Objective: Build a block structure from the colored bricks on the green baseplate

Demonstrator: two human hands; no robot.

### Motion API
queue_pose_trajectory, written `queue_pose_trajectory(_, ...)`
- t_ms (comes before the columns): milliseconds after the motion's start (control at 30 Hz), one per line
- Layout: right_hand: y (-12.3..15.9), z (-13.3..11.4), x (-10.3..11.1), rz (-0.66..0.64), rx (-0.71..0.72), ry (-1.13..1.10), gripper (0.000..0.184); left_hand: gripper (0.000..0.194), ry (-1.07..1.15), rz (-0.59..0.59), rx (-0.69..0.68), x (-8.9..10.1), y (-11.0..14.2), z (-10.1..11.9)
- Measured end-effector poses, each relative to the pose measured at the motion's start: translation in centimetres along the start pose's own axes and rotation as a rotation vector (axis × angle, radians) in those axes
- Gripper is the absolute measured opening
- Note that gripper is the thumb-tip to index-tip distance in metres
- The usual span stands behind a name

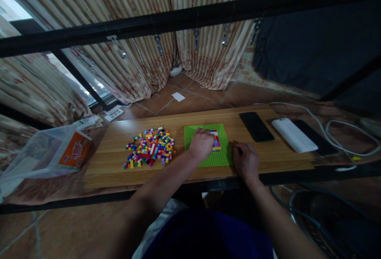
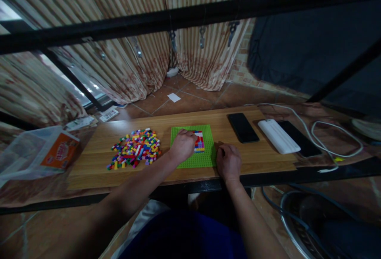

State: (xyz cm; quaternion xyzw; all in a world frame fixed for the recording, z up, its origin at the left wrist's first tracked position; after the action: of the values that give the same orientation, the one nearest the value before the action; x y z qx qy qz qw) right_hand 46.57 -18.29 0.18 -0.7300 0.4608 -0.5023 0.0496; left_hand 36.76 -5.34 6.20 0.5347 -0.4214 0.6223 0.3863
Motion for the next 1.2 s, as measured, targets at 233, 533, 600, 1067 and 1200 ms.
queue_pose_trajectory(233,0.0,0.0,0.0,0.003,-0.016,-0.003,0.024,0.019,-0.058,-0.063,-0.092,0.1,-0.2,0.3)
queue_pose_trajectory(533,0.0,0.2,-0.1,-0.001,-0.010,0.001,0.025,0.022,-0.075,-0.079,-0.141,-0.4,0.1,0.6)
queue_pose_trajectory(600,0.0,0.3,-0.2,-0.010,-0.015,0.013,0.025,0.021,-0.068,-0.043,-0.134,-0.3,0.3,0.4)
queue_pose_trajectory(1067,0.0,-0.1,0.2,0.015,-0.005,0.030,0.024,0.025,0.002,0.318,0.059,-0.4,3.9,-1.3)
queue_pose_trajectory(1200,-0.1,-0.1,0.2,0.010,-0.003,0.016,0.023,0.026,0.018,0.322,0.120,-0.7,4.3,-1.3)
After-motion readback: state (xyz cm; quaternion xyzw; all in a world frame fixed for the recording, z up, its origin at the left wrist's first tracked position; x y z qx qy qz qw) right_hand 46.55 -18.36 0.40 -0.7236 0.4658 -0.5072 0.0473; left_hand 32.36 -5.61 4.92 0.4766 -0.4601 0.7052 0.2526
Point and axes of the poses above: each hand's wrist, its own y-axis away from the middle knuckle, its own x-axis out of the back of the hand, z = x × y, the point moved 10 cm from there along -y, towards the middle knuckle, and after that the axes turned 3 degrees about x, right-handed, at the moved point
